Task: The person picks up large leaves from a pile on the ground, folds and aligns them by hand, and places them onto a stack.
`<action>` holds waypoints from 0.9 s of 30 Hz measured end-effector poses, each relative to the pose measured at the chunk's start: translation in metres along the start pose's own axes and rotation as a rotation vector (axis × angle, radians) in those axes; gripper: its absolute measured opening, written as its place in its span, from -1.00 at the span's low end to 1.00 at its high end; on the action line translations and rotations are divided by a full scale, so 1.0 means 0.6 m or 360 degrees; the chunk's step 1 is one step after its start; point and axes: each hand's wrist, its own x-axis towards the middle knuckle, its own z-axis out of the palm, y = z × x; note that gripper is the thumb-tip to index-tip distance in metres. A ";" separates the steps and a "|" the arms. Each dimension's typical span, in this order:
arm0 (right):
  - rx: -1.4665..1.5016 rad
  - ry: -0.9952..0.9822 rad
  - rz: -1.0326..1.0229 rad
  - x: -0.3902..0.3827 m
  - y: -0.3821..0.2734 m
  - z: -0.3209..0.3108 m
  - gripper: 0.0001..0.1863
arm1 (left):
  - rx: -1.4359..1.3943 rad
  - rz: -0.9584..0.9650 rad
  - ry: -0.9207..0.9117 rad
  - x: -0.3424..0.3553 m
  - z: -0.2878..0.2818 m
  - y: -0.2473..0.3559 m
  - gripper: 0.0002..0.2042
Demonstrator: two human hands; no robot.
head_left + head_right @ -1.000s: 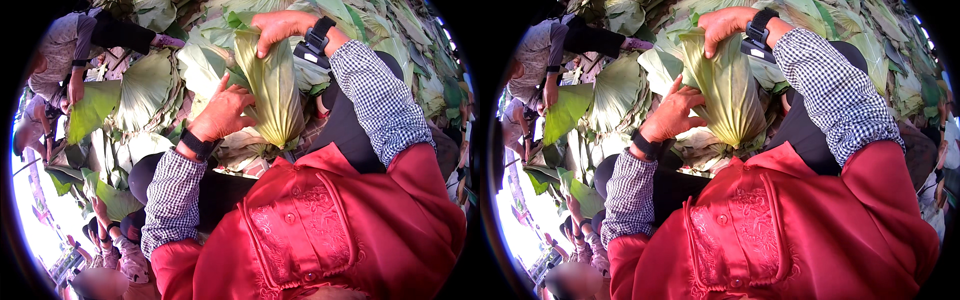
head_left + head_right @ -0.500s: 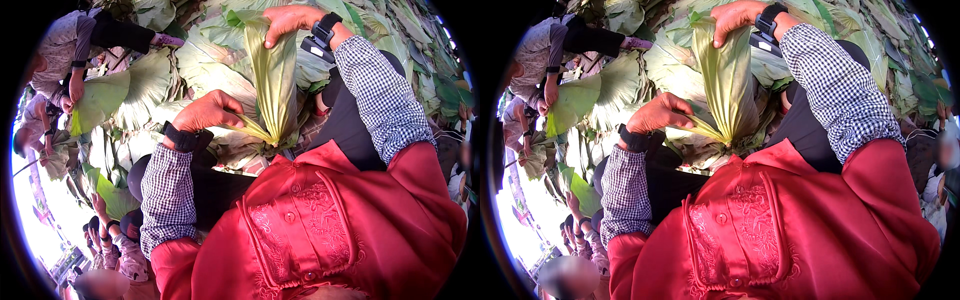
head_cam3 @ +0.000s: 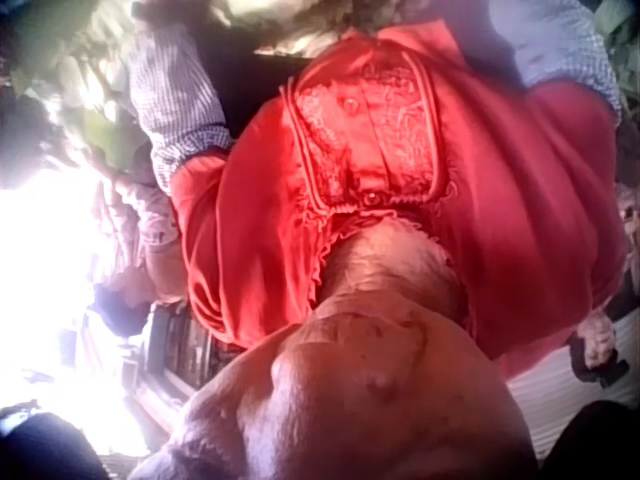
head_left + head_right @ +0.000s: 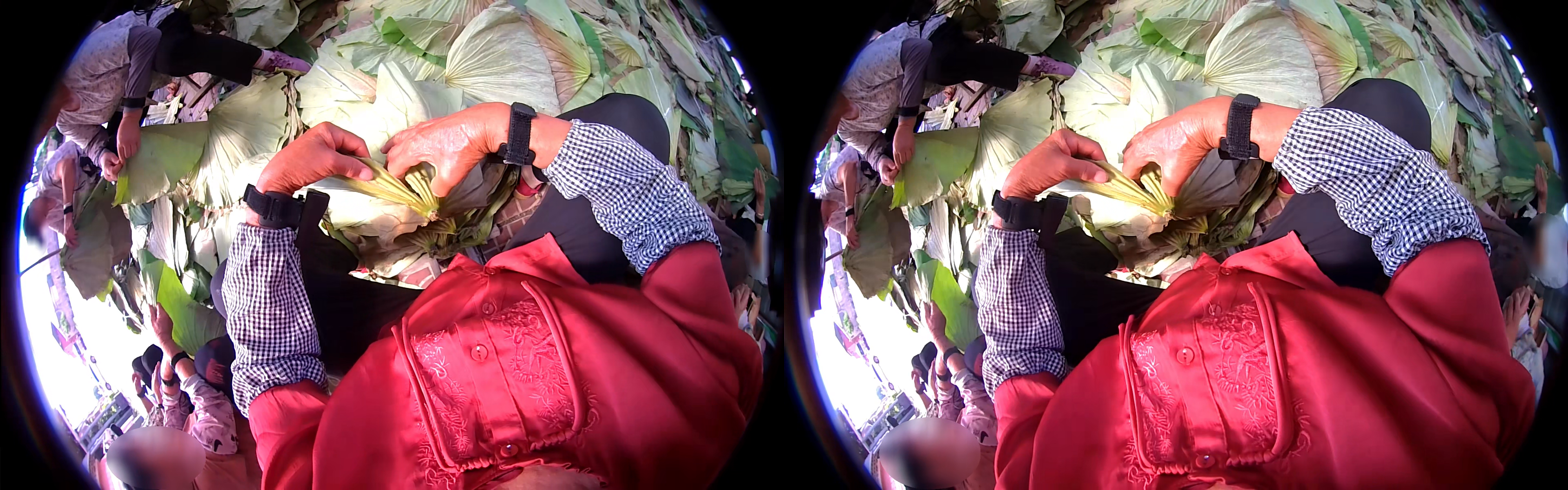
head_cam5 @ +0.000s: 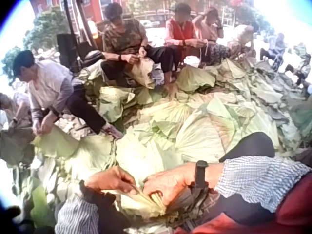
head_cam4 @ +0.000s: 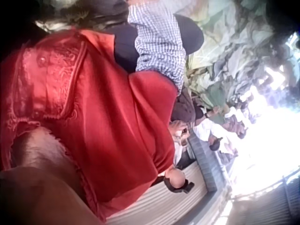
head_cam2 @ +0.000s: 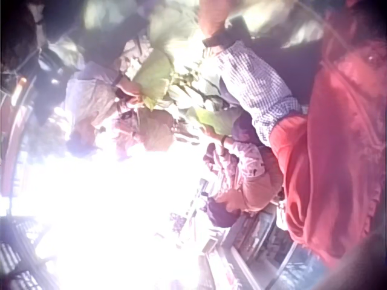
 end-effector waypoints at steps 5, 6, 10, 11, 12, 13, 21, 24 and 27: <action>-0.0134 -0.0185 0.0484 0.003 -0.026 -0.017 -0.55 | 0.0121 0.0037 0.0081 0.006 -0.002 -0.012 -0.86; -0.0024 -0.0057 0.0373 0.000 -0.031 -0.016 -0.58 | 0.0266 0.0092 0.0185 0.007 0.000 -0.012 -0.84; 0.0070 -0.0106 0.0305 -0.018 0.011 -0.038 -0.62 | 0.1254 0.0720 0.0516 0.024 0.043 0.024 -0.51; -0.0065 -0.0090 0.0346 -0.024 0.008 -0.056 -0.65 | 0.1300 0.0876 0.0528 0.030 0.057 0.035 -0.45; 0.0079 -0.0047 0.0361 -0.026 0.009 -0.064 -0.68 | 0.1293 0.0916 0.0627 0.034 0.067 0.036 -0.41; 0.0218 -0.0005 0.0373 -0.029 0.008 -0.071 -0.71 | 0.1331 0.0965 0.0710 0.036 0.068 0.037 -0.42; 0.0759 0.0055 0.0640 -0.040 -0.003 -0.084 -0.81 | 0.0716 0.0463 0.0452 0.042 0.073 0.032 -0.47; 0.0597 -0.0022 0.0766 -0.030 -0.046 -0.081 -0.72 | 0.0469 0.0510 0.0359 0.033 0.083 0.025 -0.54; 0.0458 0.0064 0.0774 -0.015 -0.053 -0.085 -0.76 | -0.0167 0.0476 0.0160 0.027 0.084 0.004 -0.62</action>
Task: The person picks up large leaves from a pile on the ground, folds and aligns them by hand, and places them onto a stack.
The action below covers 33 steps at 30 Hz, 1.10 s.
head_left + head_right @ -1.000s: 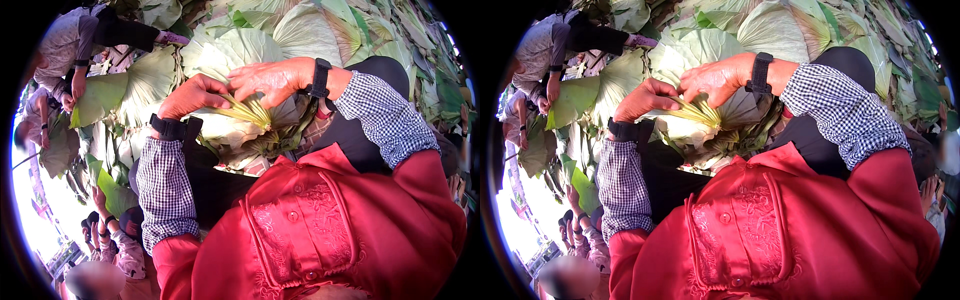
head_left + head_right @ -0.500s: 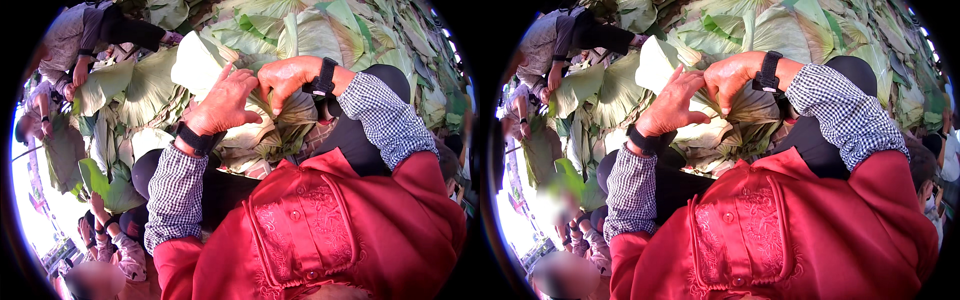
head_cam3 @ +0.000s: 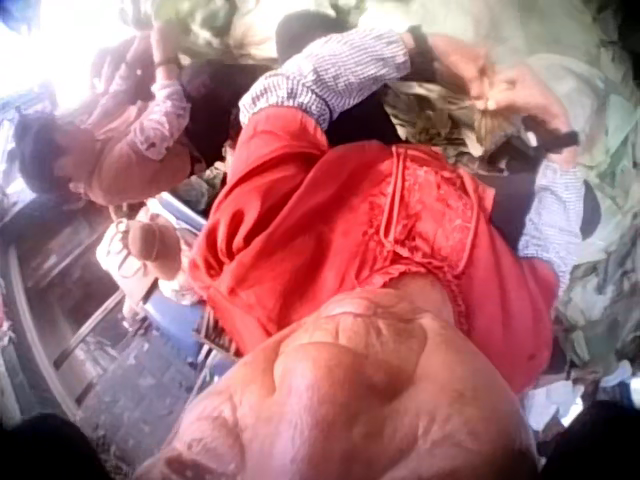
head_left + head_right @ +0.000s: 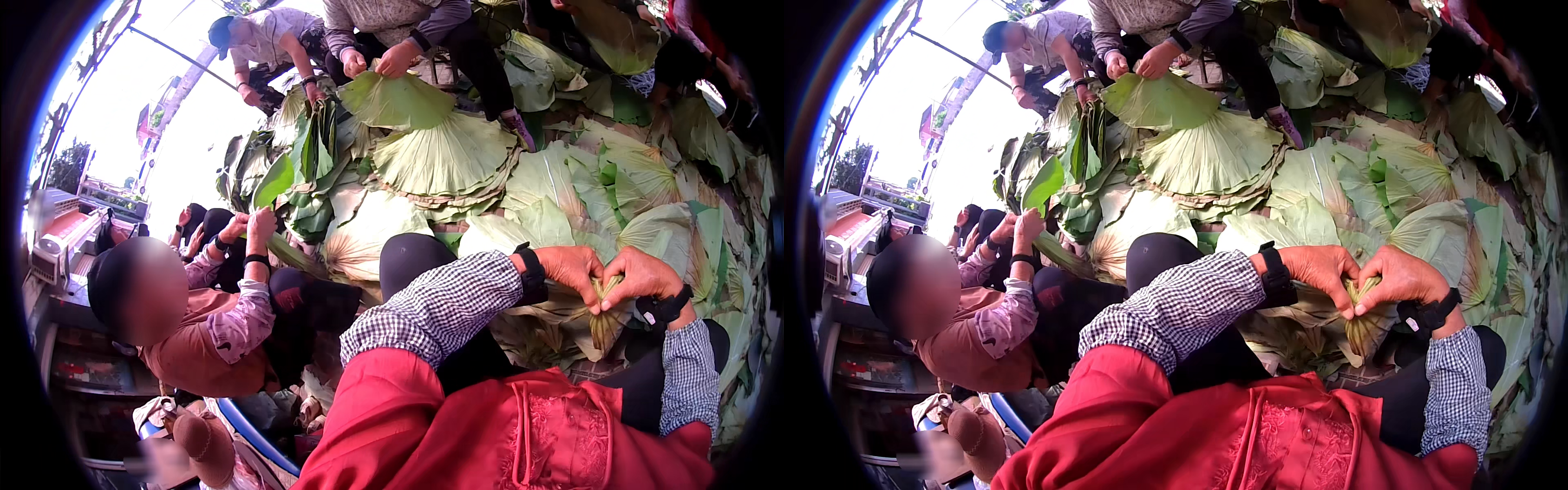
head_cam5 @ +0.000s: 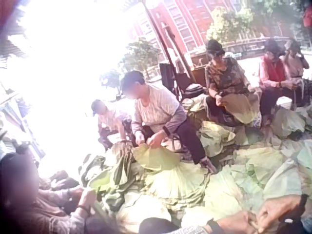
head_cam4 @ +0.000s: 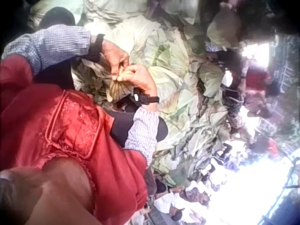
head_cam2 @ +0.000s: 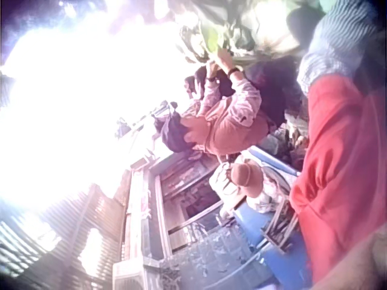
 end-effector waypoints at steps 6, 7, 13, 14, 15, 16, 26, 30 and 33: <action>0.0315 0.0081 -0.0127 -0.023 -0.014 -0.021 -0.79 | -0.0619 0.0131 0.0009 -0.006 0.008 0.019 -0.72; 0.0293 0.0055 -0.0102 -0.023 -0.013 -0.020 -0.79 | -0.0518 0.0101 0.0007 -0.002 0.007 0.020 -0.71; 0.0241 -0.0039 -0.0053 -0.022 -0.001 -0.020 -0.78 | -0.0355 0.0102 0.0005 0.002 0.008 0.024 -0.71; 0.0239 -0.0040 -0.0056 -0.021 -0.002 -0.019 -0.78 | -0.0354 0.0102 0.0008 0.003 0.008 0.023 -0.71; 0.0175 -0.0031 -0.0021 -0.021 -0.003 -0.017 -0.77 | -0.0352 0.0097 0.0008 0.002 0.009 0.020 -0.72; 0.0110 -0.0023 0.0014 -0.019 -0.004 -0.017 -0.76 | -0.0350 0.0092 0.0010 0.002 0.009 0.018 -0.73; 0.0285 -0.0179 -0.0001 -0.008 0.029 -0.023 -0.77 | -0.0208 0.0168 0.0153 -0.007 0.011 0.031 -0.73; 0.0375 -0.0054 -0.0065 -0.006 0.026 -0.023 -0.79 | -0.0170 0.0260 0.0281 -0.013 0.007 0.031 -0.73; 0.0450 -0.0004 -0.0076 -0.007 0.026 -0.021 -0.80 | -0.0174 0.0235 0.0297 -0.018 0.004 0.035 -0.72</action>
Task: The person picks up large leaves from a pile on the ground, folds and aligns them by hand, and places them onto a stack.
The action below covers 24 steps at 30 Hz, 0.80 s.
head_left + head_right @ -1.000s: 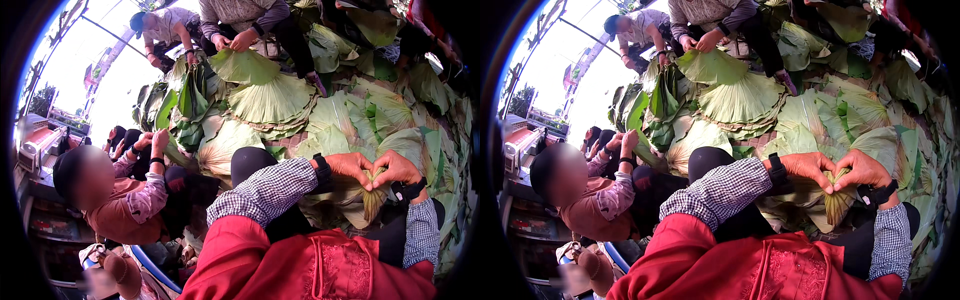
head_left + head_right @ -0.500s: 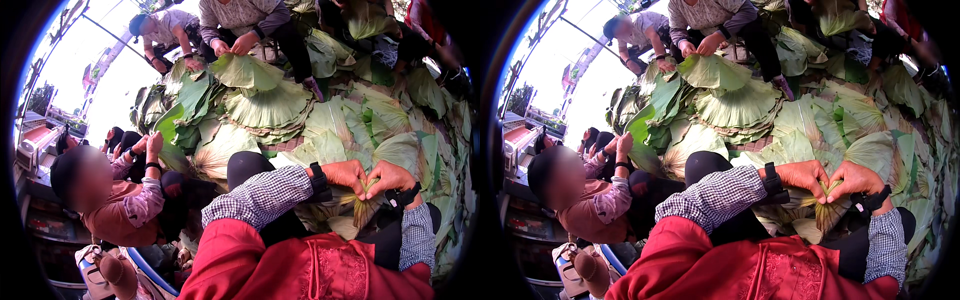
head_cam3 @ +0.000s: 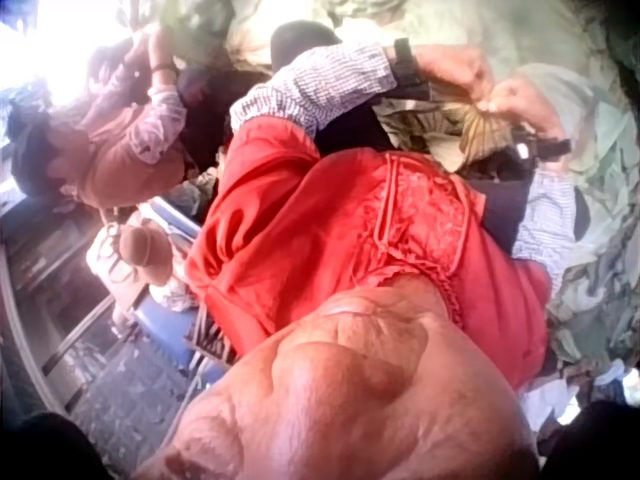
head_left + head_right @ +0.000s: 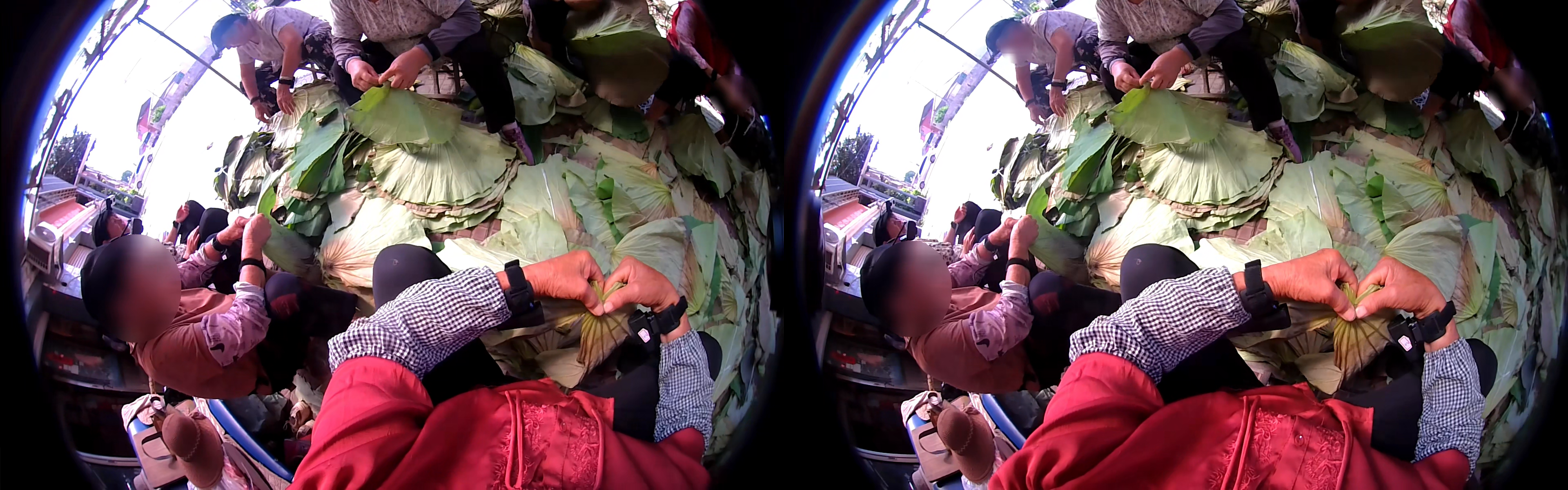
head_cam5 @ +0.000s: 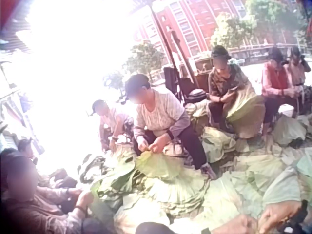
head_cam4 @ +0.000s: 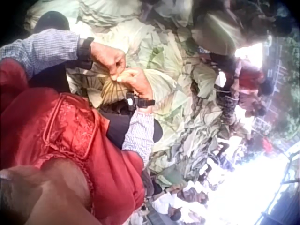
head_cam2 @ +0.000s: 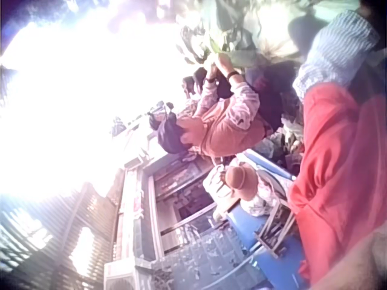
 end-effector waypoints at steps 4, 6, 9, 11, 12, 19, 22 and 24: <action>0.0098 0.0020 -0.0034 -0.001 0.007 0.002 -0.79 | 0.0115 0.0031 0.0040 0.001 0.001 0.000 -0.72; 0.0078 0.0000 -0.0042 0.001 -0.001 0.002 -0.80 | 0.0080 0.0045 0.0039 -0.002 -0.002 -0.005 -0.72; 0.0140 -0.0015 -0.0037 0.004 -0.002 0.005 -0.81 | 0.0056 0.0050 0.0034 -0.002 -0.005 -0.013 -0.73; 0.0226 -0.0014 -0.0021 0.002 -0.001 0.004 -0.81 | 0.0061 0.0038 0.0032 -0.003 -0.008 -0.010 -0.73; 0.0206 0.0023 -0.0029 -0.002 -0.003 0.002 -0.82 | 0.0123 0.0077 0.0046 -0.002 -0.010 -0.003 -0.73; 0.0255 0.0091 -0.0034 0.001 -0.004 0.019 -0.83 | 0.0491 0.0159 0.0081 -0.004 -0.012 -0.001 -0.69; 0.0208 0.0091 -0.0001 0.005 0.003 0.022 -0.85 | 0.0619 0.0193 0.0115 -0.009 -0.010 -0.003 -0.68; 0.0158 0.0084 0.0031 0.003 0.009 0.022 -0.87 | 0.0692 0.0226 0.0101 -0.002 -0.007 -0.008 -0.68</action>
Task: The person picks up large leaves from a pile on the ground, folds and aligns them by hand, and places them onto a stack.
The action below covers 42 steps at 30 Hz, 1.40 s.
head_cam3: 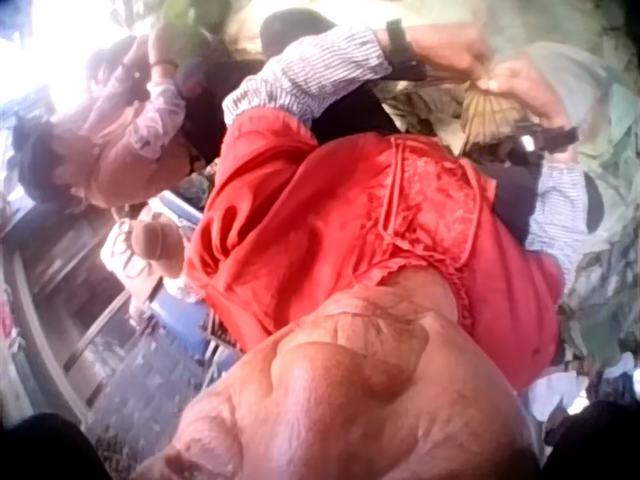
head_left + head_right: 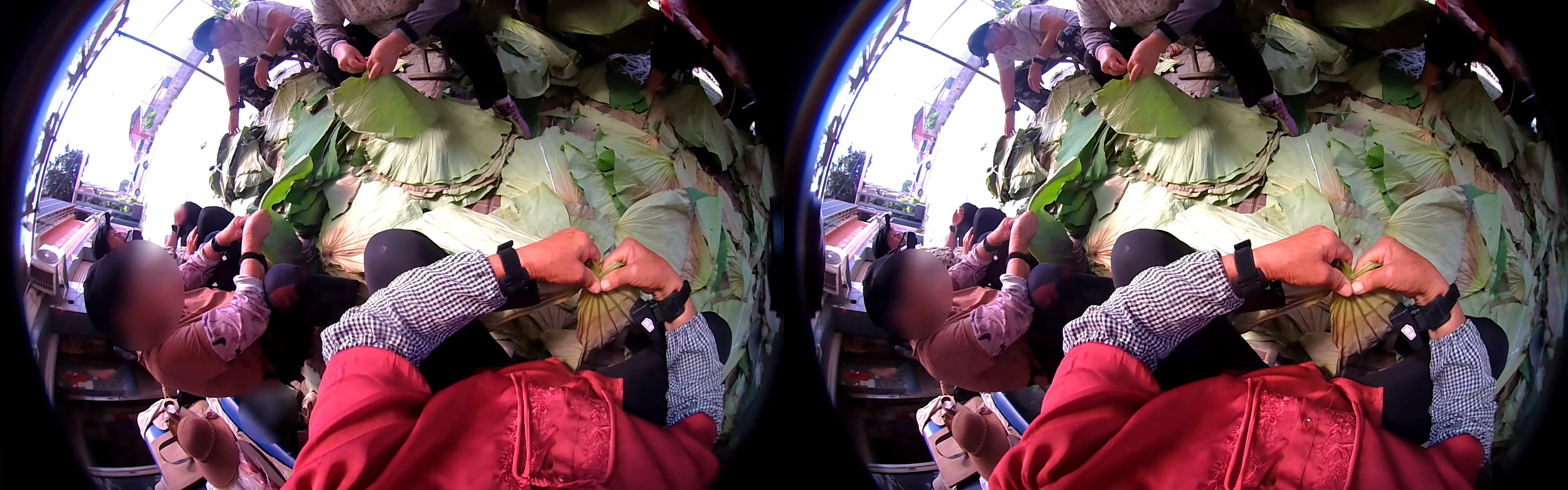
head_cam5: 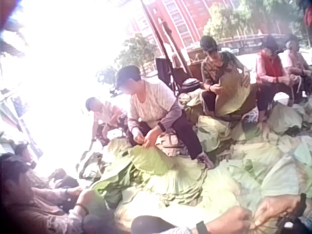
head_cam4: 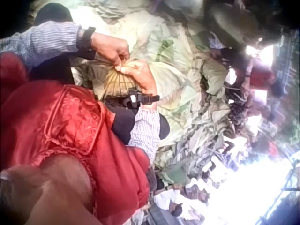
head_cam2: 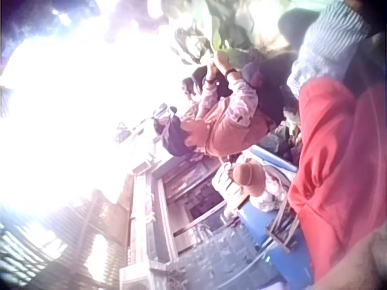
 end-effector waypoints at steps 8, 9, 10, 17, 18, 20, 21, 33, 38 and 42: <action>0.0019 -0.0139 -0.0205 0.020 -0.004 0.002 -0.79 | -0.0706 -0.0490 -0.0367 -0.003 -0.026 -0.004 -0.70; -0.0060 -0.0129 -0.0228 0.024 0.002 0.000 -0.76 | -0.0821 -0.0574 -0.0374 -0.005 -0.025 -0.002 -0.70; -0.0027 -0.0205 -0.0170 0.026 -0.008 0.000 -0.71 | -0.0796 -0.0580 -0.0368 -0.006 -0.023 -0.003 -0.70; -0.0289 -0.0071 -0.0242 0.009 0.007 0.006 -0.73 | -0.0616 -0.0475 -0.0332 0.009 -0.011 0.017 -0.76; -0.0121 -0.0025 -0.0300 0.012 0.013 0.012 -0.75 | -0.0639 -0.0484 -0.0314 0.007 -0.011 0.016 -0.77; 0.0090 -0.0039 -0.0276 0.017 0.023 0.011 -0.78 | -0.0562 -0.0577 -0.0251 0.006 -0.016 0.035 -0.78; 0.0099 -0.0035 -0.0272 0.017 0.028 0.014 -0.78 | -0.0566 -0.0580 -0.0261 0.002 -0.009 0.028 -0.78; 0.0562 -0.0057 0.0059 0.027 0.091 0.067 -0.84 | -0.0237 -0.0566 -0.0220 -0.027 0.051 -0.014 -0.77; 0.0592 -0.0018 -0.0017 0.025 0.085 0.068 -0.84 | -0.0329 -0.0727 -0.0244 -0.028 0.054 -0.016 -0.76; 0.0590 0.0004 -0.0015 0.031 0.097 0.071 -0.83 | -0.0353 -0.0739 -0.0199 -0.032 0.064 -0.025 -0.74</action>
